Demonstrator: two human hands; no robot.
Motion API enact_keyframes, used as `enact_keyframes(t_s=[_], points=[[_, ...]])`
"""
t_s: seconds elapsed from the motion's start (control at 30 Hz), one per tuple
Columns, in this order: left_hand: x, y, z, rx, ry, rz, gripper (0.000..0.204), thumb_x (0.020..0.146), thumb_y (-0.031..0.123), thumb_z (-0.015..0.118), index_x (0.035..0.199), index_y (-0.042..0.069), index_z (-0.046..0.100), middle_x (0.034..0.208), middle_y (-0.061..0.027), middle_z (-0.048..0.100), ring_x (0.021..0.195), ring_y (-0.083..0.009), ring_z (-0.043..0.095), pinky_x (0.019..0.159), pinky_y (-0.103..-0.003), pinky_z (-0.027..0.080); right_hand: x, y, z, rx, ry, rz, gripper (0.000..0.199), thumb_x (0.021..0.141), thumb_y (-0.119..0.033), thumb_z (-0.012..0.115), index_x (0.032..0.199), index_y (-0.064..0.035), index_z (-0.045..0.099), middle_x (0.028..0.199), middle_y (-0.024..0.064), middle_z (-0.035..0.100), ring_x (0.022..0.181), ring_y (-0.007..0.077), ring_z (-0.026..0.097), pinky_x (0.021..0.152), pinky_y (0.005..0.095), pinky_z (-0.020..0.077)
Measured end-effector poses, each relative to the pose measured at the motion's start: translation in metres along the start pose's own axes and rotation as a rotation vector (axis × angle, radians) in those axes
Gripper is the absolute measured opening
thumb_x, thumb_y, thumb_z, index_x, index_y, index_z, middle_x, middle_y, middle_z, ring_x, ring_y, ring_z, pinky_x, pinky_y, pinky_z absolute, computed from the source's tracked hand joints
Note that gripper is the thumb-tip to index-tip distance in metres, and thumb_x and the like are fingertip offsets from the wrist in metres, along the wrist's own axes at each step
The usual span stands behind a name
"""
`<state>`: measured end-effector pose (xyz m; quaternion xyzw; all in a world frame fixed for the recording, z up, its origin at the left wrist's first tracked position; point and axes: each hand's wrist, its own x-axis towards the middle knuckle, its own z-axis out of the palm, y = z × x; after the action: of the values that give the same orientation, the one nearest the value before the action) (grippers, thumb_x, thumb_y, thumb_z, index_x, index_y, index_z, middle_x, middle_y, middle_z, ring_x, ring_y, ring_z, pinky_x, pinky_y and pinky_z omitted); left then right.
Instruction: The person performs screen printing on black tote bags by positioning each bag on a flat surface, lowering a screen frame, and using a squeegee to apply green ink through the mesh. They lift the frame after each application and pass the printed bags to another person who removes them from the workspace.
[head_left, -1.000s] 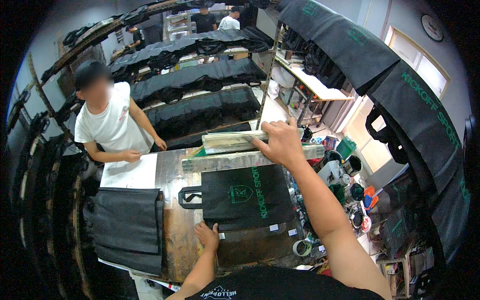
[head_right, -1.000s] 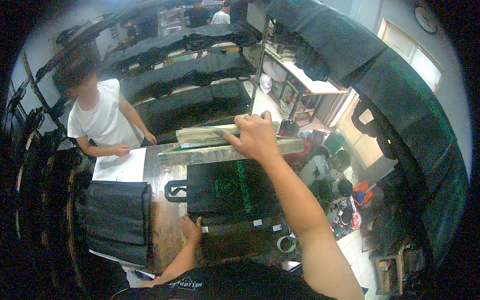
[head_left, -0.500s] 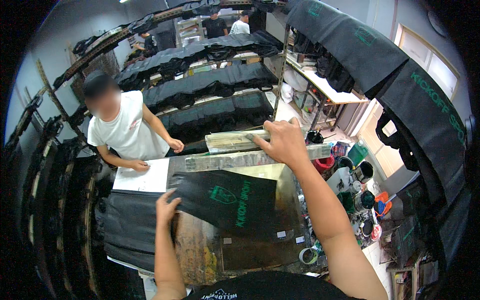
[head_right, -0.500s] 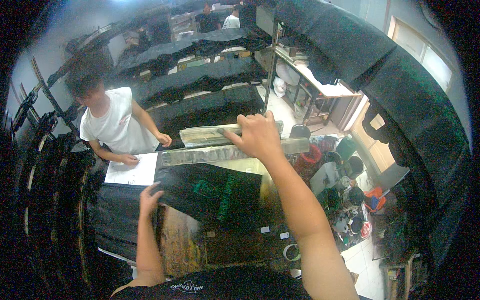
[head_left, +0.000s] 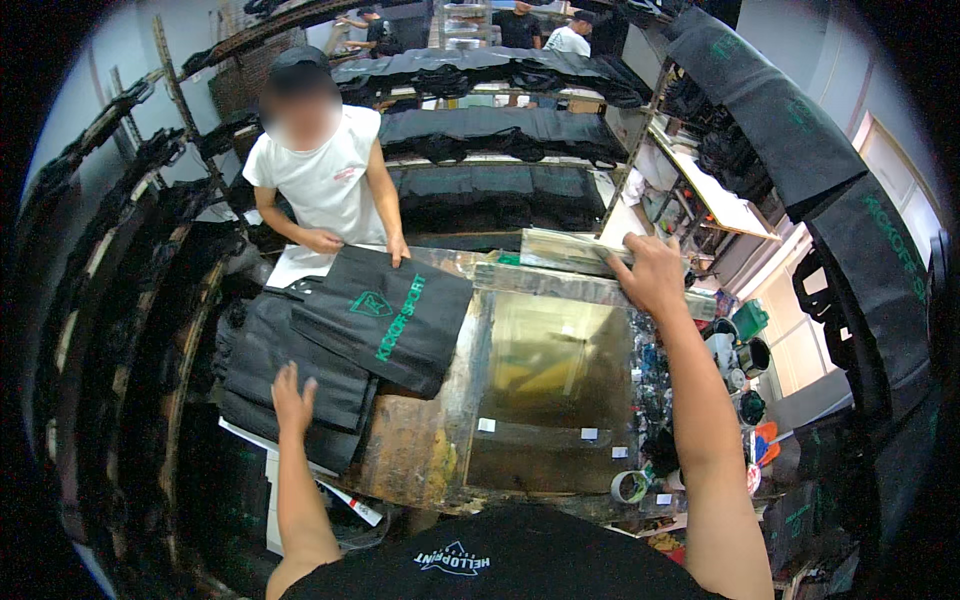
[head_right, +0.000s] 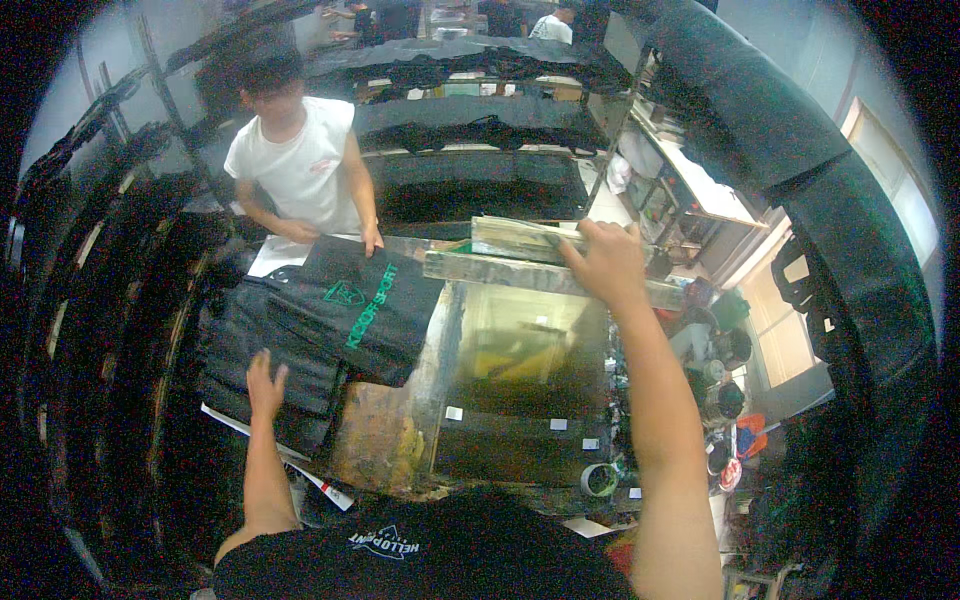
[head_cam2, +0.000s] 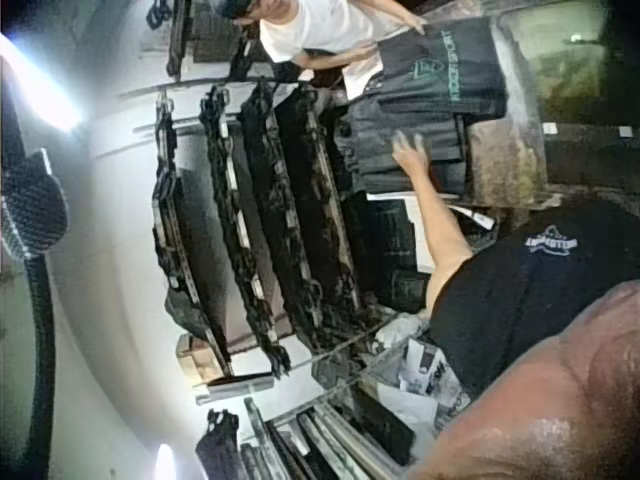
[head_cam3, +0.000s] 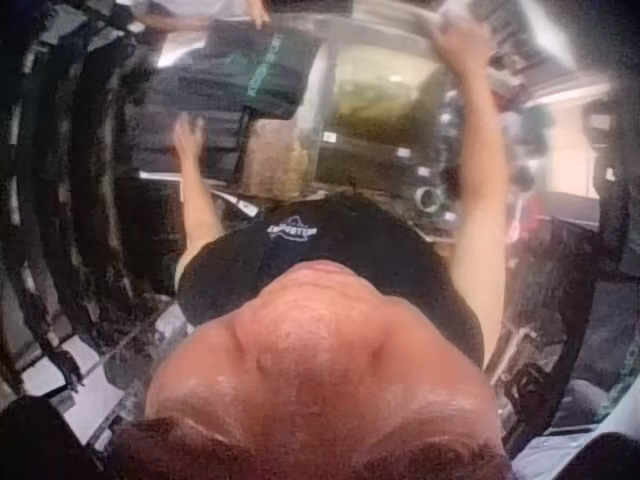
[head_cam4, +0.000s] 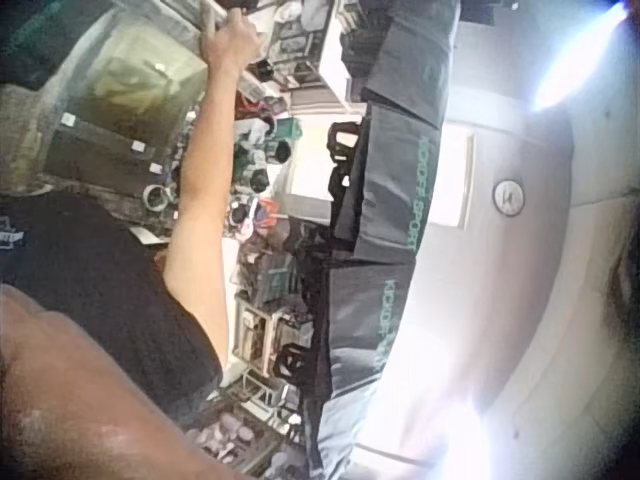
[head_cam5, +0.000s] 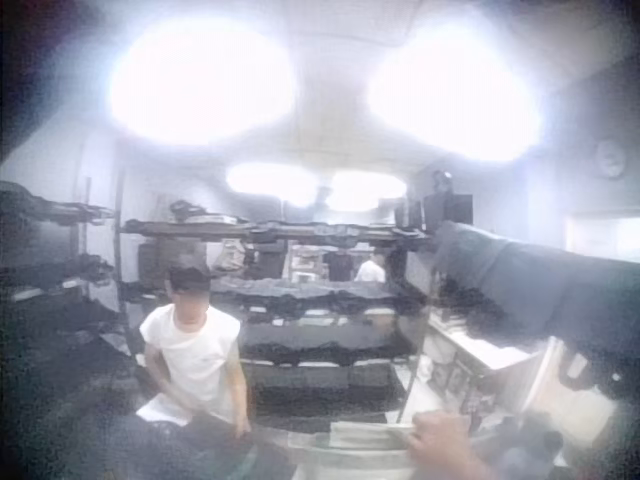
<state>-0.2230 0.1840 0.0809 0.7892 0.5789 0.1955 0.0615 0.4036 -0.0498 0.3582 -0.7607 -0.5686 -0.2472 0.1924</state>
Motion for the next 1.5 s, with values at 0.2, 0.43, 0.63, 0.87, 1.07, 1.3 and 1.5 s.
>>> enact_keyframes(t_s=[0.2,0.43,0.63,0.87,1.07,1.3,1.5], points=[[-0.091,-0.038,0.007,0.231,-0.281,0.104,0.086,0.095,0.062,0.056,0.161,0.014,0.032,0.169,-0.0177,0.023,0.155,-0.0428,0.018,0.126,-0.057,0.011,0.018,-0.002,0.009,-0.035,-0.033,0.032,0.049,0.092,-0.053,0.063,0.093,-0.005,0.069,0.092,0.02,0.072,0.095,0.0377,0.068,0.093,0.0529,0.0435],[-0.073,0.003,-0.01,0.243,-0.349,-0.036,0.076,0.097,0.058,0.055,0.157,0.012,0.042,0.165,-0.0159,0.033,0.153,-0.0385,0.025,0.125,-0.057,0.011,0.024,0.003,0.005,-0.088,-0.076,0.036,0.046,0.094,-0.049,0.062,0.106,-0.0052,0.071,0.104,0.02,0.073,0.103,0.0381,0.067,0.097,0.0481,0.0425],[-0.047,-0.008,0.02,0.333,-0.288,0.105,0.085,0.099,0.068,0.044,0.162,0.013,0.029,0.169,-0.0177,0.023,0.156,-0.0396,0.018,0.126,-0.057,0.009,0.022,0.004,0.013,-0.023,-0.033,-0.01,0.041,0.099,-0.043,0.059,0.104,-0.0031,0.069,0.096,0.0229,0.07,0.094,0.0422,0.064,0.084,0.0481,0.0428],[-0.046,-0.026,0.05,0.347,-0.33,0.061,0.069,0.107,0.055,0.036,0.164,0.018,0.024,0.171,-0.0139,0.018,0.156,-0.0375,0.018,0.125,-0.057,0.014,0.019,-0.004,0.008,-0.09,-0.11,0.026,0.043,0.099,-0.044,0.058,0.11,-0.0038,0.069,0.1,0.0226,0.071,0.096,0.0398,0.065,0.087,0.0455,0.0429],[0.017,-0.027,0.001,0.012,-0.497,-0.239,0.053,0.111,0.039,0.027,0.151,0.014,0.048,0.15,-0.0217,0.051,0.136,-0.0443,0.048,0.119,-0.051,0.032,0.023,-0.002,0.009,-0.016,-0.055,0.034,0.061,0.096,-0.061,0.054,0.103,-0.0027,0.072,0.103,0.0198,0.073,0.099,0.0363,0.068,0.091,0.0481,0.043],[0.03,0.163,-0.032,0.255,-0.41,0.467,0.05,0.109,0.031,0.033,0.138,0.0,0.058,0.143,-0.0157,0.06,0.137,-0.035,0.052,0.12,-0.064,0.023,0.022,0.018,0.015,-0.033,-0.006,0.022,0.061,0.096,-0.064,0.053,0.098,-0.0057,0.07,0.092,0.02,0.073,0.09,0.0381,0.068,0.089,0.051,0.045],[-0.063,0.344,0.105,0.049,-0.616,0.424,0.064,0.106,0.052,0.039,0.145,0.003,0.05,0.16,-0.018,0.038,0.148,-0.0446,0.034,0.115,-0.077,0.013,0.032,0.014,0.02,-0.042,-0.09,0.003,0.061,0.097,-0.063,0.05,0.103,-0.0067,0.072,0.096,0.0204,0.074,0.099,0.0382,0.069,0.091,0.0536,0.0447]])
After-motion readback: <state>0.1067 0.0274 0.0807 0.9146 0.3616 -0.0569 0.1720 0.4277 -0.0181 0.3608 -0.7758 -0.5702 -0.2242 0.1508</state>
